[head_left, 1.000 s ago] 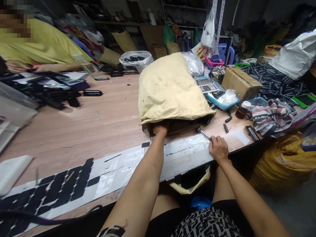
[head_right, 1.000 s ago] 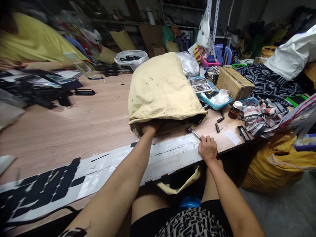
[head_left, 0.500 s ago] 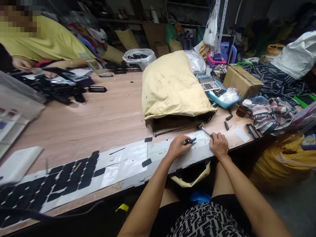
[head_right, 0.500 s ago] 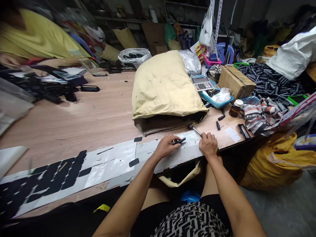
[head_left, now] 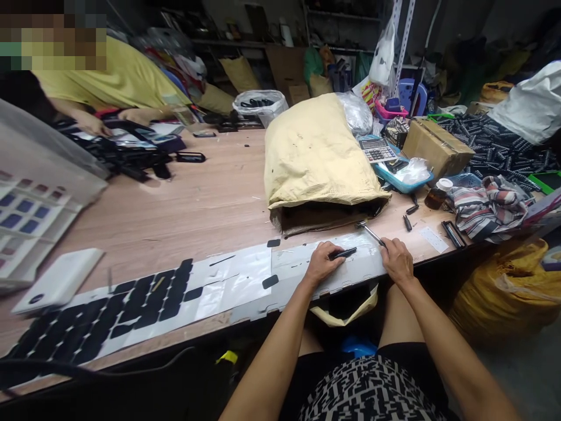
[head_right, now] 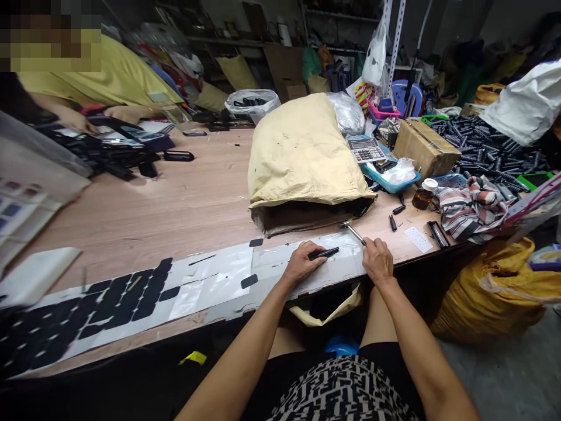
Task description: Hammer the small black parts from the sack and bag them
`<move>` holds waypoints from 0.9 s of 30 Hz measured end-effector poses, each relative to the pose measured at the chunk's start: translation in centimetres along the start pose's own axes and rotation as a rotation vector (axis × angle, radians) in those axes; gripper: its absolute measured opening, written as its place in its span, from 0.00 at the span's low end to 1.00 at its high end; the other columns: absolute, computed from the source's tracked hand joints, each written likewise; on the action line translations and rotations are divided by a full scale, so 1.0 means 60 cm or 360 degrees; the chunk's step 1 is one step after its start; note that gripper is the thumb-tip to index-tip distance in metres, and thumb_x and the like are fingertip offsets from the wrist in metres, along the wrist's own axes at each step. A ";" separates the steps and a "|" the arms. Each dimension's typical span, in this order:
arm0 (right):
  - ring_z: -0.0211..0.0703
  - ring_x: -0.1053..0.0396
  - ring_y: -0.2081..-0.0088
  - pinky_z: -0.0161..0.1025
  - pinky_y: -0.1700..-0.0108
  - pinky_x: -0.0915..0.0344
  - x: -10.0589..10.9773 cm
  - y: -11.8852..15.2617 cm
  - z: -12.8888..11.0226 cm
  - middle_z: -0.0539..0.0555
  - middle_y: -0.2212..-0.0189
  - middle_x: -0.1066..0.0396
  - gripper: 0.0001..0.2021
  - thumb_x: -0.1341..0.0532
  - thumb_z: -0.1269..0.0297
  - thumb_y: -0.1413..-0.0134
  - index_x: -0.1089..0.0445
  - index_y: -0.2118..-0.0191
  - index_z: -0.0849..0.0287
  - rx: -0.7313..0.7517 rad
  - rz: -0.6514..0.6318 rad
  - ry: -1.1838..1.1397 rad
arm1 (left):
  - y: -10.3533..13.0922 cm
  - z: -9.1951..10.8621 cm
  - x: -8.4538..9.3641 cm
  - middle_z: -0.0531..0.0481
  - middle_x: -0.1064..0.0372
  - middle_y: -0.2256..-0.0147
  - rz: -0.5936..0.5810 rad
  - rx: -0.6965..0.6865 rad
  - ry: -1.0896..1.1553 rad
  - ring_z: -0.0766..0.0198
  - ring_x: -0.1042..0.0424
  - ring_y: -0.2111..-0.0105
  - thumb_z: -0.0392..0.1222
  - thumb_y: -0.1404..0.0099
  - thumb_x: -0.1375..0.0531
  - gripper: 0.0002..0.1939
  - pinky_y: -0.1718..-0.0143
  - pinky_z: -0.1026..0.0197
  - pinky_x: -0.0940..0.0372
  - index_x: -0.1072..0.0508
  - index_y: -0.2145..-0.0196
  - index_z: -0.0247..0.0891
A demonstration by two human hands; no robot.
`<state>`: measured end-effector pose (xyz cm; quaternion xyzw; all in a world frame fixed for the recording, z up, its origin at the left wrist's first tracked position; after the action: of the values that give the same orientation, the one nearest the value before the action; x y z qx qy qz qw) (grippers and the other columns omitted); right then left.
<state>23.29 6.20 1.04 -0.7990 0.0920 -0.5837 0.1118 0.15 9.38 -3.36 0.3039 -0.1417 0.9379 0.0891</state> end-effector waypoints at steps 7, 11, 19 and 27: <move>0.46 0.26 0.51 0.44 0.46 0.31 0.047 0.073 -0.036 0.55 0.53 0.23 0.16 0.46 0.61 0.35 0.26 0.48 0.54 0.0011 -0.0049 -0.0768 | -0.003 -0.001 -0.002 0.49 0.27 0.64 -0.0023 0.0057 0.0026 0.55 0.32 0.57 0.39 0.43 0.34 0.09 0.52 0.53 0.36 0.21 0.62 0.42; 0.46 0.25 0.50 0.43 0.46 0.30 0.047 0.093 -0.055 0.55 0.52 0.23 0.16 0.46 0.61 0.35 0.25 0.48 0.54 -0.0012 -0.0129 -0.0800 | -0.004 0.000 -0.002 0.49 0.28 0.65 -0.0009 0.0042 0.0029 0.55 0.32 0.58 0.38 0.44 0.34 0.09 0.53 0.53 0.36 0.21 0.63 0.42; 0.46 0.25 0.51 0.44 0.46 0.30 0.031 0.096 -0.062 0.55 0.53 0.23 0.16 0.46 0.61 0.36 0.25 0.49 0.55 -0.0025 -0.0187 -0.0751 | -0.005 -0.008 -0.005 0.50 0.28 0.64 0.0007 0.0077 0.0070 0.56 0.32 0.58 0.37 0.45 0.34 0.10 0.53 0.54 0.36 0.23 0.63 0.41; 0.46 0.25 0.53 0.43 0.47 0.30 0.025 0.105 -0.094 0.56 0.53 0.22 0.16 0.45 0.63 0.36 0.25 0.49 0.55 0.0069 -0.0222 -0.0709 | -0.001 -0.026 -0.004 0.54 0.31 0.64 0.0112 0.0234 0.0300 0.61 0.31 0.61 0.34 0.48 0.33 0.27 0.56 0.57 0.36 0.32 0.50 0.43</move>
<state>18.26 -0.64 2.29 -0.9100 -0.0028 -0.4009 0.1059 -0.48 9.93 -4.72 0.2150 -0.0741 0.9727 0.0466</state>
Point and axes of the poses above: each hand's wrist, its own y-axis away from the middle knuckle, its own x-axis out of the back of the hand, z = x × y, the point moved 10 cm from there along -y, towards the middle knuckle
